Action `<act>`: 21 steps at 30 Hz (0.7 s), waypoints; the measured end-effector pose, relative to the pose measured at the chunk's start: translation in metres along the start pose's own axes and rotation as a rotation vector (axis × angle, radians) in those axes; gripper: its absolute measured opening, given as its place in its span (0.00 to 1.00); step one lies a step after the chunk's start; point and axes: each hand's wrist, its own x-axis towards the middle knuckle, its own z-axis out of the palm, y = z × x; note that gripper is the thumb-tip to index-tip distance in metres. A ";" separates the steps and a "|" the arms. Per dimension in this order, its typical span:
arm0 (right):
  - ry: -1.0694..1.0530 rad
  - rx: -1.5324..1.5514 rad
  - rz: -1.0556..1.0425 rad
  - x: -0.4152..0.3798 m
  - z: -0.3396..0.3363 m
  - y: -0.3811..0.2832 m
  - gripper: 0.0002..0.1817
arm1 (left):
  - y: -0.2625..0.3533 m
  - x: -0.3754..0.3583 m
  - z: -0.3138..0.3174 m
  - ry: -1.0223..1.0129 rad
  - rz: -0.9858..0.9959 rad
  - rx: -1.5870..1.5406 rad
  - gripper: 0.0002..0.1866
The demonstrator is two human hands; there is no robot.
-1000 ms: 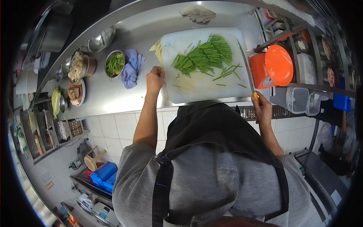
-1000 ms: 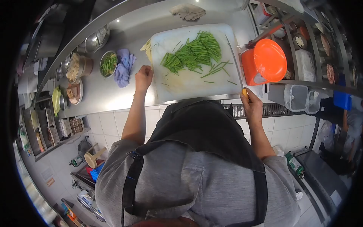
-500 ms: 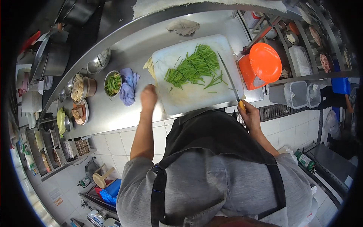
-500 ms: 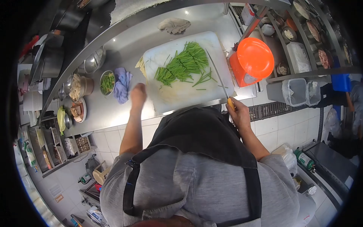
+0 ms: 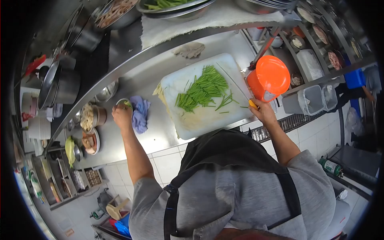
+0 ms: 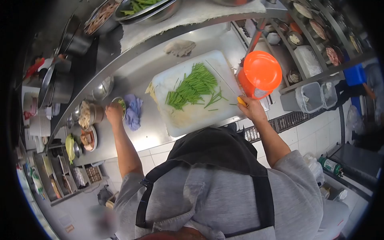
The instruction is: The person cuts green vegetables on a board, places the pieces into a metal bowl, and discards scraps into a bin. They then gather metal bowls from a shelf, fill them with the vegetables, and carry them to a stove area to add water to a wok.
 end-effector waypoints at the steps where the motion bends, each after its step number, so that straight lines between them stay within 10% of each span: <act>1: 0.012 -0.010 0.005 0.004 0.001 0.001 0.20 | 0.023 -0.002 -0.011 0.069 -0.140 -0.122 0.10; 11: 0.125 -0.460 -0.020 0.045 0.041 -0.008 0.22 | 0.283 0.003 0.097 -0.313 0.560 -0.615 0.24; 17: 0.215 -0.233 -0.160 0.003 0.023 -0.013 0.20 | 0.319 -0.020 0.096 -0.332 0.714 -0.569 0.23; 21: 0.155 -0.132 0.161 -0.082 0.010 0.018 0.08 | 0.301 -0.041 0.120 -0.154 0.815 -0.615 0.20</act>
